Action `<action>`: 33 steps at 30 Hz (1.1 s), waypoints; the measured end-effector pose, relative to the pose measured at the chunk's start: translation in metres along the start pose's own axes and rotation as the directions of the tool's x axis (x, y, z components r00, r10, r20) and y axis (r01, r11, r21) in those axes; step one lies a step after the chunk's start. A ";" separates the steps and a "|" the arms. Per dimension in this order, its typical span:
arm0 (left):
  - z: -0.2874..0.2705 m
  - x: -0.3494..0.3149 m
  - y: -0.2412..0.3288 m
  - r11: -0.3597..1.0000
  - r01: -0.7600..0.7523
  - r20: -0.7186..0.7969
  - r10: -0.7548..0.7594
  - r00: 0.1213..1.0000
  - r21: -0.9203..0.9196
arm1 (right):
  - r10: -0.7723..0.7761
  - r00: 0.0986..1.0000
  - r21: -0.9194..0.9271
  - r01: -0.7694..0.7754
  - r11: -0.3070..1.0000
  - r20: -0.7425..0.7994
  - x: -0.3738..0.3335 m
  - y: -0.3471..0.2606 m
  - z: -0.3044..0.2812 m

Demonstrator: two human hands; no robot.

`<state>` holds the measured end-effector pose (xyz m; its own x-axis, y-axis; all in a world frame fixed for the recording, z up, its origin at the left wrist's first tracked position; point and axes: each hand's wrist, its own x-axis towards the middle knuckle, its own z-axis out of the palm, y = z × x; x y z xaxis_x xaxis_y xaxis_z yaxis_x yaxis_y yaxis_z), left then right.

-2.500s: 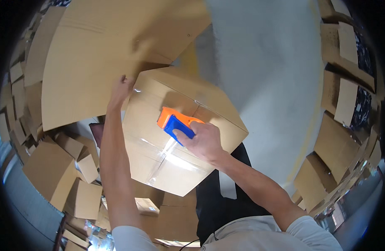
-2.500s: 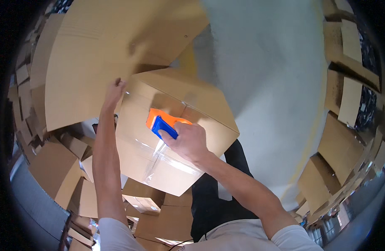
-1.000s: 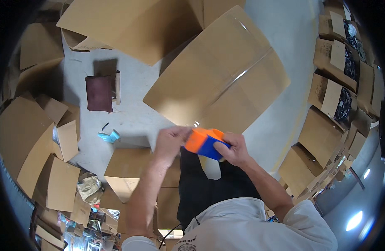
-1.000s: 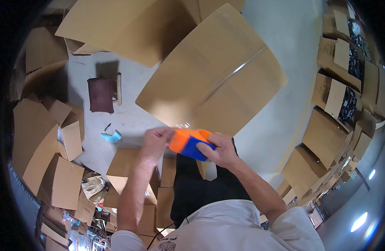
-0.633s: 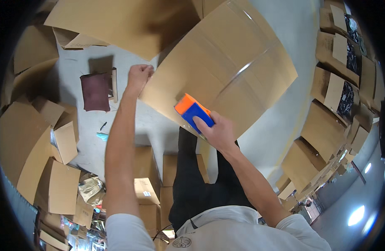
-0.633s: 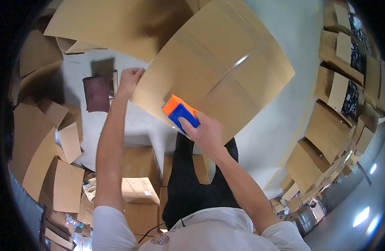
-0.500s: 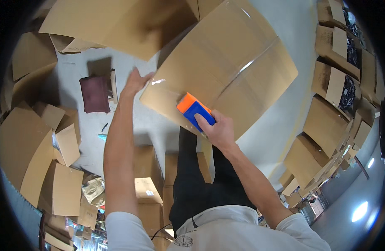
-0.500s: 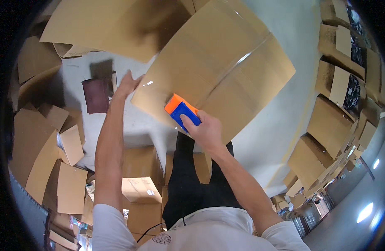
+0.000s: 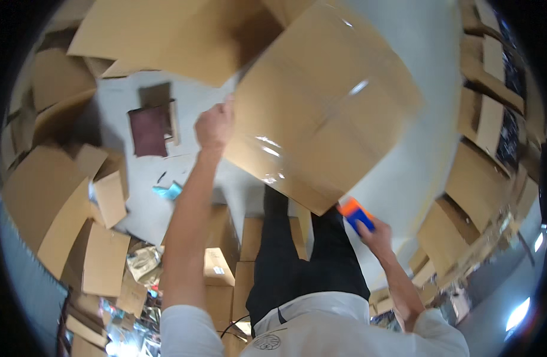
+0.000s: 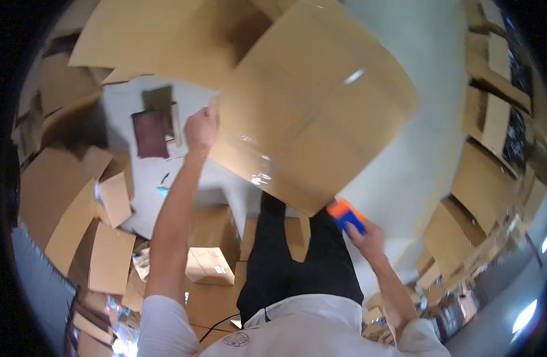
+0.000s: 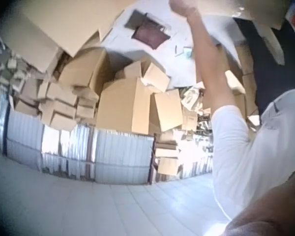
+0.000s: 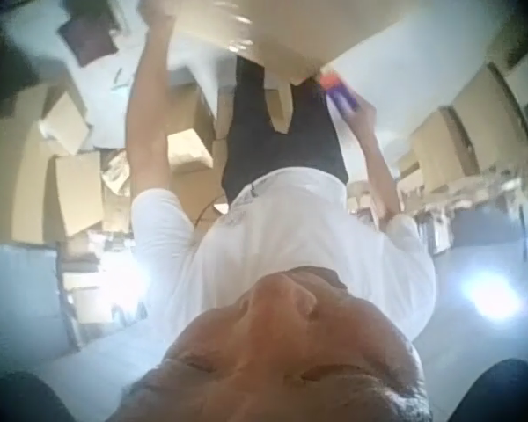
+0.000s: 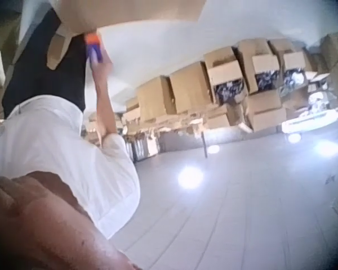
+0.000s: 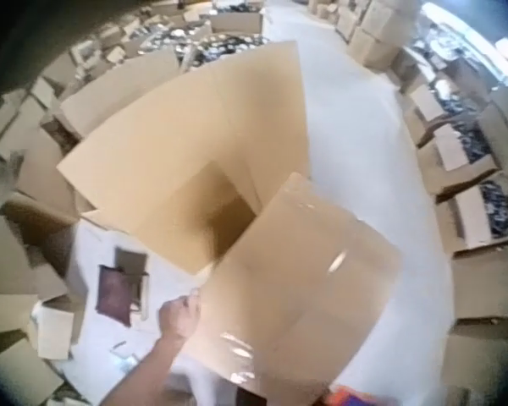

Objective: The person assembles flat cardboard boxes into their final shape by hand, then seals the seams with a handheld tape dispenser.

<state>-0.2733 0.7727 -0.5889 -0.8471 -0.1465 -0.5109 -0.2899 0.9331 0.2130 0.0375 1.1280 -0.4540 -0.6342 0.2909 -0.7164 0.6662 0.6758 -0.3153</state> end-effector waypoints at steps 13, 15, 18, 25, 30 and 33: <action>-0.093 -0.125 0.114 0.815 -0.332 -0.038 0.358 0.933 -0.474 | 0.312 0.932 0.840 -0.314 0.443 0.183 0.077 0.110 0.055; -0.131 -0.163 0.167 0.599 -0.458 -0.173 0.472 0.864 -0.656 | 0.169 0.951 0.865 -0.306 0.397 0.259 0.058 0.133 -0.002; -0.188 -0.224 0.194 0.491 -0.541 -0.325 0.459 0.827 -0.683 | 0.057 0.939 0.832 -0.327 0.448 0.338 0.015 0.111 -0.055; -0.309 -0.387 0.123 0.635 -0.755 -0.857 0.290 0.426 -0.161 | -0.212 0.915 0.610 -0.045 0.791 0.343 -0.080 -0.012 -0.121; -0.400 -0.506 0.050 0.737 -0.656 -0.943 0.312 0.118 0.162 | -0.592 0.664 0.657 0.196 0.728 0.457 -0.087 -0.159 -0.071; -0.454 -0.566 0.034 0.724 -0.653 -0.975 0.181 -0.131 0.223 | -0.736 0.466 0.710 0.275 0.648 0.491 -0.109 -0.265 -0.047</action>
<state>-0.0057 0.7378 0.0858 -0.3753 -0.1319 0.9175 0.4428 0.8441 0.3025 -0.0882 0.9490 -0.2634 -0.5931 -0.6943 -0.4077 0.5362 0.0372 -0.8433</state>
